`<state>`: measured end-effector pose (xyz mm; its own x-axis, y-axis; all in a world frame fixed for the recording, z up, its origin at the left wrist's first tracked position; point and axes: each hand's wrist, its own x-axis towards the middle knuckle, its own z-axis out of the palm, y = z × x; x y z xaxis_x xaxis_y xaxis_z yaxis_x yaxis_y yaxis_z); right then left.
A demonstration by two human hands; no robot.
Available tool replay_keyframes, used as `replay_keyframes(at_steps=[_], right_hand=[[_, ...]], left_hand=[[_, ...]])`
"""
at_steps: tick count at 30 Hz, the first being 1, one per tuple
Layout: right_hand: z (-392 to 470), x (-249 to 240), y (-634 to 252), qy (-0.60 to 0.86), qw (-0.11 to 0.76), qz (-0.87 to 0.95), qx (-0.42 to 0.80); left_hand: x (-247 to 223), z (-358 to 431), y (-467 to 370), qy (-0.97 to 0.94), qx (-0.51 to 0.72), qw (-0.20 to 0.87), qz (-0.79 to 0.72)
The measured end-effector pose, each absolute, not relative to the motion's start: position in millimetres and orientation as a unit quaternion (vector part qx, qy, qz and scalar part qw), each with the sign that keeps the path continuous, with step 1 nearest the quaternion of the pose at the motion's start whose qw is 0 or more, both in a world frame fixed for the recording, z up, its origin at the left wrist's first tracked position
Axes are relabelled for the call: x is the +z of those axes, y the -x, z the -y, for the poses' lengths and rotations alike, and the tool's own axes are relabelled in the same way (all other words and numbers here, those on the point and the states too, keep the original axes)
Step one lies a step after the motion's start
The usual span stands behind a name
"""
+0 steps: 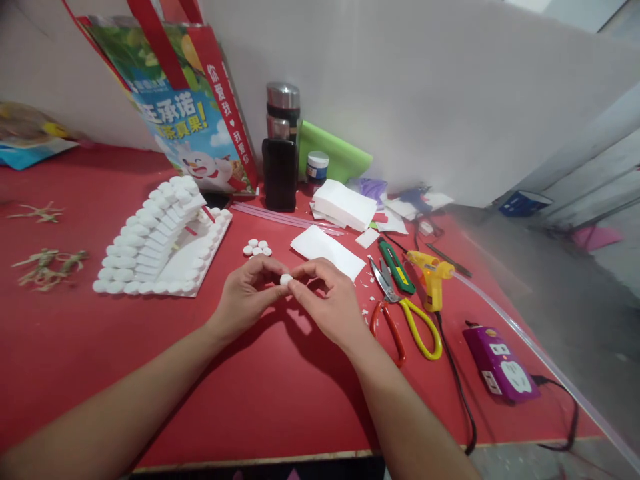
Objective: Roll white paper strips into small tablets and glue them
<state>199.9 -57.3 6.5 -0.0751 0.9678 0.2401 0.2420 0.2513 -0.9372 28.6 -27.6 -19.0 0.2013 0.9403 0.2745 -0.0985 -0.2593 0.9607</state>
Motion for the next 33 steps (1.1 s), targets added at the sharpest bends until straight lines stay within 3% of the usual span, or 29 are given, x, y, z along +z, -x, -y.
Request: replay_keyframes(at_steps=[8,17,33], right_hand=[[57.7,9.0,-200.4,0.459,0.475,0.688,0.299],[59.9,3.0,-196.6,0.501,0.446,0.675,0.307],[55.7,-8.7,-199.3,0.502,0.418,0.723,0.225]], left_hand=[[-19.1,26.7,-27.9,-0.624,0.505,0.479,-0.356],[-19.3,27.0,-28.4,-0.603,0.522,0.475,-0.372],[-20.1,23.7,-28.9,-0.602,0.437,0.474,-0.471]])
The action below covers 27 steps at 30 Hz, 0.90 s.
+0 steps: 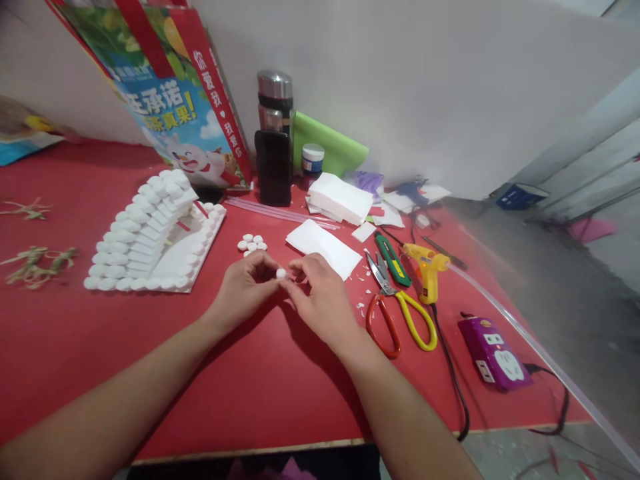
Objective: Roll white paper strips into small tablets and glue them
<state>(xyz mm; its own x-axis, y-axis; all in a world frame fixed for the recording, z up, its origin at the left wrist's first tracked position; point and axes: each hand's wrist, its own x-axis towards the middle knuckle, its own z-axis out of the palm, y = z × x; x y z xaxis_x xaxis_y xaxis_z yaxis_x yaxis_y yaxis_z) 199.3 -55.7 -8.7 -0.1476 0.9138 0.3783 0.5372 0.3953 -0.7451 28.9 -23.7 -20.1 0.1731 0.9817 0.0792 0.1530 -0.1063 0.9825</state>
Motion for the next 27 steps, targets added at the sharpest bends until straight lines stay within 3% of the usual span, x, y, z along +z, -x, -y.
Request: replay_keyframes(at_steps=[15,23,27], right_hand=[[53.2,-15.4,-195.6,0.487,0.391,0.746,0.230],[55.0,-12.6,-197.4,0.455,0.428,0.759,0.183],[57.3,-2.9,-200.2,0.506,0.452,0.709,0.193]], left_hand=[[-20.2,24.4,-24.4,-0.662,0.396,0.393,-0.500],[-24.5,21.0,-26.4,-0.629,0.421,0.432,-0.490],[-24.8,19.3,-28.2,-0.581,0.454,0.485,-0.470]])
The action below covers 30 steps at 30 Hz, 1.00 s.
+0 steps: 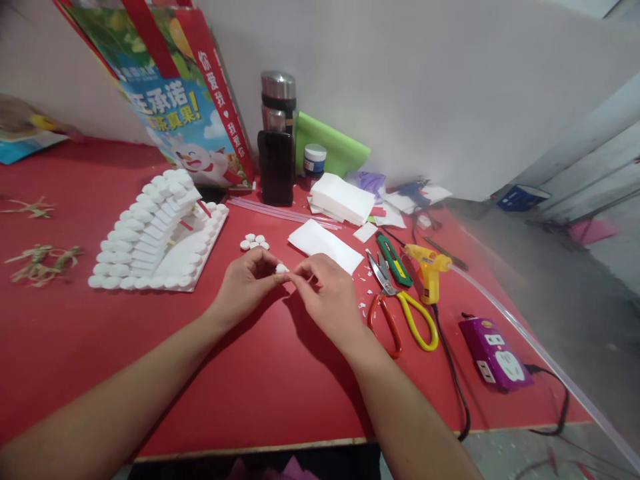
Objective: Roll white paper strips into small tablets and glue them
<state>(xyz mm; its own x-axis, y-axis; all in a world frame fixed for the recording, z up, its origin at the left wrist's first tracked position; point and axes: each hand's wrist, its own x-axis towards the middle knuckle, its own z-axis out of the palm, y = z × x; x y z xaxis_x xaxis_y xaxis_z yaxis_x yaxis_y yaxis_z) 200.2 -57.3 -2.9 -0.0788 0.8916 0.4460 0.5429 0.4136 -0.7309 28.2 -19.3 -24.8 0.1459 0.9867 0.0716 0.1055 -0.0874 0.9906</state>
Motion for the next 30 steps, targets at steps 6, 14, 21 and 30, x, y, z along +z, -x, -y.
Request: replay_keyframes(at_steps=[6,14,21,30], right_hand=[[51.0,-2.2,-207.4,0.552,0.496,0.561,0.367],[51.7,-0.9,-195.7,0.463,0.470,0.392,0.641],[52.2,-8.1,-188.3,0.465,0.463,0.363,0.661],[49.6,-3.7,-197.1,0.496,0.485,0.524,0.493]], left_hand=[[-20.1,25.3,-29.7,-0.611,0.497,0.478,-0.388],[-11.7,27.6,-30.0,-0.686,0.516,0.379,-0.345],[-19.2,27.0,-30.2,-0.688,0.515,0.382,-0.339],[-16.9,25.9,-31.6,-0.518,0.466,0.625,-0.353]])
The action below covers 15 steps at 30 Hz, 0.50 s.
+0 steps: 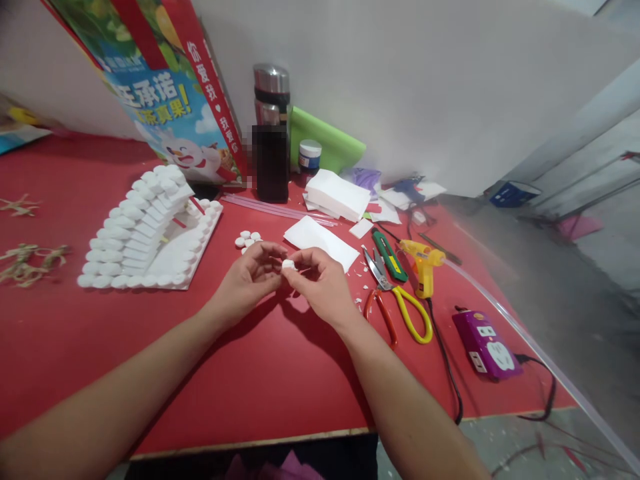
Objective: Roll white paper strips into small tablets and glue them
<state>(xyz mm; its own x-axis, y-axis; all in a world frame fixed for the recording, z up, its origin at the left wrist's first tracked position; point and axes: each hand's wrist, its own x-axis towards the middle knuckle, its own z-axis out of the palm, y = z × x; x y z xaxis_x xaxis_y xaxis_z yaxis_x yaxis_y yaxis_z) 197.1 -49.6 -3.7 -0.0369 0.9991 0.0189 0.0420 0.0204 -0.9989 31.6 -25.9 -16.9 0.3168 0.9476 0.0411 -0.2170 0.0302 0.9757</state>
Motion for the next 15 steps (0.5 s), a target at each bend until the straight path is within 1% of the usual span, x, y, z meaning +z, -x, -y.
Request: replay_keyframes(at_steps=[3,7,15], right_hand=[[50.1,-2.3,-200.2,0.513,0.484,0.584,0.403],[50.5,-5.8,-201.1,0.508,0.463,0.659,0.305],[50.4,-6.4,-201.5,0.477,0.449,0.714,0.245]], left_hand=[[-16.3,24.1,-31.4,-0.414,0.461,0.708,-0.339],[-14.6,21.1,-30.1,-0.336,0.448,0.755,-0.340],[-17.7,19.4,-29.2,-0.297,0.416,0.798,-0.318]])
